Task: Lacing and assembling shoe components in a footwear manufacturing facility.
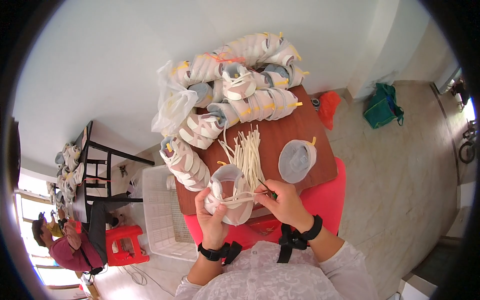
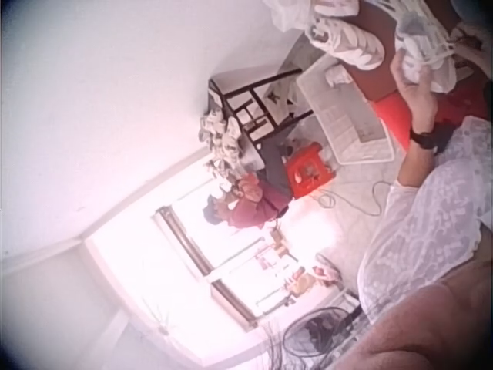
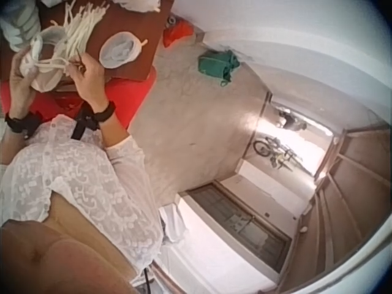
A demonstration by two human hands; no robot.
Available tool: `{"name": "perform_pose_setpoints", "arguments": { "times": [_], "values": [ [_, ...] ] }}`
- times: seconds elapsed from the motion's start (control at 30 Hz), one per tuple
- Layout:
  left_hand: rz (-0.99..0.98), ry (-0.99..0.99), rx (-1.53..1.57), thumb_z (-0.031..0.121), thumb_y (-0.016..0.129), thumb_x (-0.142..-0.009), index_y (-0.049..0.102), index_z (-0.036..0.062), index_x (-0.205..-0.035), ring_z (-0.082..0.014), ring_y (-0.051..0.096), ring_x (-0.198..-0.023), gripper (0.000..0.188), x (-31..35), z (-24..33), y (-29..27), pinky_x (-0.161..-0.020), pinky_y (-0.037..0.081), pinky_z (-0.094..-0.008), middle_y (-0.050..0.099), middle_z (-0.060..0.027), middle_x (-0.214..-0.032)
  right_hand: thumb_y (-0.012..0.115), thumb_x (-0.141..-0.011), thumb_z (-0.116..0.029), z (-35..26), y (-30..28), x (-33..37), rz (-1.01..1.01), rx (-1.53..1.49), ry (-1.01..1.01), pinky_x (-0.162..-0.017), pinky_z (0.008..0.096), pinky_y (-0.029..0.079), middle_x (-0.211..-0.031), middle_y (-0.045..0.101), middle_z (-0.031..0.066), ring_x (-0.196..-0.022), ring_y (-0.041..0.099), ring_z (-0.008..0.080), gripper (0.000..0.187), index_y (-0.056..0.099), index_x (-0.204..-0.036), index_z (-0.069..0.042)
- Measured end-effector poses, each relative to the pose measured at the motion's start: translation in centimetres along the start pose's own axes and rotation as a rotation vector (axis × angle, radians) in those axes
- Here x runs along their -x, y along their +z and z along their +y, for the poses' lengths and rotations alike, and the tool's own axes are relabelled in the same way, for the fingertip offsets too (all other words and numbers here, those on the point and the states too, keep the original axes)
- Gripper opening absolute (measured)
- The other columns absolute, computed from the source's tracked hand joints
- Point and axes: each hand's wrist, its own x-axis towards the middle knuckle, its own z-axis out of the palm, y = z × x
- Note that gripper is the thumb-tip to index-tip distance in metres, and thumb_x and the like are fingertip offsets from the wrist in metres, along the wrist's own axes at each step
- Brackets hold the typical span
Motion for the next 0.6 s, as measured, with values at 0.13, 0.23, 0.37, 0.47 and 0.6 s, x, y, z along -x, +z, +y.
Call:
{"name": "perform_pose_setpoints", "arguments": {
  "times": [0.13, 0.23, 0.37, 0.47, 0.6],
  "values": [
    [-0.007, -0.053, 0.075, -0.005, 0.066, -0.081, 0.044, 0.0080, -0.124, -0.0164, 0.058, -0.100, 0.050, 0.0, 0.1, 0.0, -0.089, 0.048, -0.0322, 0.059, -0.0095, -0.110, 0.063, -0.087, -0.010, 0.1, 0.3, -0.3, -0.022, -0.209, 0.152, -0.060, 0.0220, 0.043, -0.076, 0.062, -0.0004, -0.068, 0.053, 0.0057, 0.012, 0.060, -0.091, 0.001],
    [-0.012, -0.070, 0.093, -0.005, 0.065, -0.082, 0.044, 0.0095, -0.124, -0.0162, 0.058, -0.099, 0.050, 0.0, -0.1, 0.3, -0.089, 0.049, -0.0324, 0.059, -0.0092, -0.108, 0.062, -0.089, -0.012, 2.2, 1.0, -0.1, 0.004, -0.410, 0.210, -0.053, 0.0194, 0.039, -0.074, 0.060, -0.0032, -0.061, 0.049, 0.0031, 0.011, 0.059, -0.091, -0.001],
    [0.011, -0.080, 0.123, -0.006, 0.063, -0.082, 0.045, 0.0109, -0.124, -0.0162, 0.058, -0.096, 0.049, 0.0, 0.0, 0.3, -0.087, 0.050, -0.0327, 0.059, -0.0093, -0.106, 0.062, -0.089, -0.013, 1.1, 0.6, -0.1, -0.034, -0.414, 0.321, -0.065, 0.0214, 0.046, -0.080, 0.060, 0.0001, -0.074, 0.055, 0.0061, 0.014, 0.061, -0.091, 0.001],
    [0.014, -0.077, 0.127, -0.007, 0.062, -0.082, 0.045, 0.0114, -0.124, -0.0163, 0.058, -0.095, 0.049, -0.1, 0.1, 0.3, -0.087, 0.050, -0.0328, 0.059, -0.0094, -0.106, 0.062, -0.089, -0.014, 1.0, 0.6, -0.2, -0.020, -0.412, 0.332, -0.064, 0.0207, 0.045, -0.080, 0.061, -0.0001, -0.073, 0.054, 0.0052, 0.014, 0.061, -0.090, 0.000],
    [0.012, -0.075, 0.141, -0.007, 0.062, -0.082, 0.045, 0.0116, -0.124, -0.0162, 0.058, -0.095, 0.049, -0.1, 0.1, 0.5, -0.086, 0.050, -0.0325, 0.059, -0.0096, -0.105, 0.063, -0.088, -0.015, 1.1, 0.5, -0.2, -0.023, -0.470, 0.369, -0.063, 0.0204, 0.045, -0.080, 0.059, -0.0010, -0.072, 0.054, 0.0047, 0.014, 0.060, -0.092, -0.001]
  ]
}}
